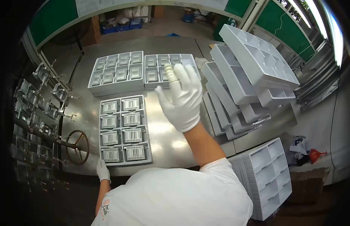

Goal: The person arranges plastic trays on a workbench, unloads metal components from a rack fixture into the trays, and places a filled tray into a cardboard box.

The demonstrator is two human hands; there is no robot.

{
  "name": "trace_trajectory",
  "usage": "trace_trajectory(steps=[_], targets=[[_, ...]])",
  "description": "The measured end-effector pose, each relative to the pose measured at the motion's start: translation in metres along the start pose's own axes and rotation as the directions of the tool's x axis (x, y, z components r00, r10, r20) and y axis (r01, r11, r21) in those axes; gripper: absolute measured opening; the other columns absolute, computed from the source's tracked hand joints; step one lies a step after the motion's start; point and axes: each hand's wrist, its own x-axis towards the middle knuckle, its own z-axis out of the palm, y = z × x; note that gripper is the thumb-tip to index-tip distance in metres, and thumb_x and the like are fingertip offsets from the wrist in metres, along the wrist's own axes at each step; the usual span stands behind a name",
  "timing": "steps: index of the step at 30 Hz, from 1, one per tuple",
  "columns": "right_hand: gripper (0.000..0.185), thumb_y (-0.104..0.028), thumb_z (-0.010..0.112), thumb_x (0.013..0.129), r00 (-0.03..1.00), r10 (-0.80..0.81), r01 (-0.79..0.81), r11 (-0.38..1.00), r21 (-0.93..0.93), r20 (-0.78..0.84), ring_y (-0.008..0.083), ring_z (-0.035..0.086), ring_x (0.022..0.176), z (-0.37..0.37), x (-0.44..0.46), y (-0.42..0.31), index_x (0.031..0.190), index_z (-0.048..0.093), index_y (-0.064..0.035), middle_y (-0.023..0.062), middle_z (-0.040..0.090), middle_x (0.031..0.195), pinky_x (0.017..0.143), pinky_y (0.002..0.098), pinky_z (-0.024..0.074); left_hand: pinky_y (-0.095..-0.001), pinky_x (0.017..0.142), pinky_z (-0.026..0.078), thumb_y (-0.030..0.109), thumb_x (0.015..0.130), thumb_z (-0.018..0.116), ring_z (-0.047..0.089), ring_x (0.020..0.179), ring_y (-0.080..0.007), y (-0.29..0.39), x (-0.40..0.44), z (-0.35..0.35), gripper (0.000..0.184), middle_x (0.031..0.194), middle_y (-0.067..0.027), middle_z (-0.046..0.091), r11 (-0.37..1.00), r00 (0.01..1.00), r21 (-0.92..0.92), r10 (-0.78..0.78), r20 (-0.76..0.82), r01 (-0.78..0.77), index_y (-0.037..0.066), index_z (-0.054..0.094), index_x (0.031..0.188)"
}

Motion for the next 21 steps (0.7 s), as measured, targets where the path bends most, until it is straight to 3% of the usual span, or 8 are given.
trace_trajectory(steps=[3, 6, 9, 10, 12, 13, 18, 21], targets=[[0.064, -0.03, 0.079, 0.075, 0.946, -0.03, -0.187, 0.765, -0.616, -0.323, 0.0345, 0.054, 0.111, -0.067, 0.036, 0.06, 0.131, 0.059, -0.0053, 0.0124, 0.053, 0.131, 0.096, 0.0453, 0.0469, -0.0365, 0.09, 0.046, 0.015, 0.1, 0.04, 0.062, 0.1, -0.032, 0.001, 0.001, 0.001, 0.037, 0.117, -0.0174, 0.067, 1.0, 1.0, -0.01, -0.029, -0.009, 0.029, 0.002, 0.06, 0.127], [0.08, -0.053, 0.071, 0.077, 0.966, 0.222, -0.187, 0.245, -0.951, -0.132, 0.0297, 0.045, 0.126, -0.109, 0.047, 0.13, 0.146, 0.047, -0.0214, 0.0076, 0.053, 0.139, 0.104, 0.0494, 0.0378, -0.0355, 0.09, 0.046, 0.013, 0.099, 0.041, 0.062, 0.1, -0.0308, -0.004, 0.005, 0.006, 0.037, 0.117, -0.0169, 0.067, 0.998, 1.0, -0.065, -0.02, -0.011, 0.019, 0.002, 0.06, 0.128], [0.057, -0.048, 0.069, 0.079, 0.726, 0.685, -0.154, 0.254, -0.955, 0.065, 0.0315, 0.058, 0.113, -0.126, 0.062, 0.135, 0.126, 0.067, -0.0158, 0.0099, 0.068, 0.115, 0.095, 0.0438, 0.046, -0.0319, 0.095, 0.045, 0.012, 0.097, 0.042, 0.061, 0.108, -0.0288, 0.003, 0.002, -0.002, 0.04, 0.125, -0.0154, 0.065, 0.996, 0.999, -0.083, -0.035, 0.009, 0.036, 0.002, 0.059, 0.133], [0.044, -0.042, 0.068, 0.082, 0.795, 0.6, -0.195, 0.396, -0.897, 0.092, 0.0316, 0.064, 0.094, -0.128, 0.052, 0.142, 0.113, 0.072, -0.0106, 0.0104, 0.072, 0.1, 0.085, 0.04, 0.0504, -0.0311, 0.097, 0.044, 0.012, 0.098, 0.043, 0.06, 0.112, -0.0279, -0.006, 0.005, 0.0, 0.041, 0.129, -0.0153, 0.064, 0.988, 0.999, -0.146, -0.038, 0.029, 0.041, 0.001, 0.057, 0.135], [0.034, -0.031, 0.069, 0.085, 0.95, 0.29, -0.128, 0.704, -0.698, 0.119, 0.0297, 0.063, 0.081, -0.121, 0.02, 0.123, 0.111, 0.07, -0.008, 0.0101, 0.071, 0.094, 0.075, 0.0383, 0.0506, -0.0291, 0.103, 0.042, 0.013, 0.098, 0.046, 0.056, 0.122, -0.0256, -0.007, 0.007, -0.003, 0.044, 0.137, -0.0148, 0.06, 0.959, 0.996, -0.275, -0.049, 0.072, 0.067, 0.0, 0.053, 0.14], [0.025, -0.02, 0.072, 0.084, 0.983, 0.102, 0.017, 0.782, -0.623, 0.156, 0.0286, 0.06, 0.075, -0.113, 0.008, 0.098, 0.105, 0.07, -0.006, 0.0093, 0.067, 0.085, 0.071, 0.0378, 0.0486, -0.0287, 0.103, 0.042, 0.013, 0.098, 0.047, 0.056, 0.123, -0.0253, -0.011, 0.008, -0.003, 0.044, 0.138, -0.0147, 0.059, 0.957, 0.996, -0.281, -0.057, 0.067, 0.073, 0.0, 0.053, 0.14], [0.025, -0.011, 0.075, 0.074, 0.938, -0.28, 0.297, 0.953, -0.056, 0.205, 0.023, 0.043, 0.063, -0.03, -0.053, -0.034, 0.098, 0.068, -0.0125, 0.001, 0.051, 0.07, 0.065, 0.0359, 0.0409, -0.0292, 0.104, 0.04, 0.022, 0.103, 0.045, 0.054, 0.125, -0.0223, -0.018, 0.007, -0.002, 0.043, 0.139, -0.0108, 0.058, 0.96, 0.998, -0.275, -0.04, 0.042, 0.05, 0.002, 0.054, 0.14], [0.017, -0.012, 0.07, 0.072, 0.809, -0.442, 0.334, 0.888, 0.317, 0.386, 0.0262, 0.048, 0.062, 0.043, -0.111, -0.057, 0.087, 0.062, -0.0121, 0.0026, 0.055, 0.07, 0.062, 0.0371, 0.0418, -0.0356, 0.105, 0.04, 0.037, 0.103, 0.044, 0.053, 0.127, -0.0257, 0.012, -0.004, -0.018, 0.05, 0.141, -0.0119, 0.056, 0.809, 0.957, -0.514, -0.273, 0.1, 0.285, 0.007, 0.054, 0.142]])
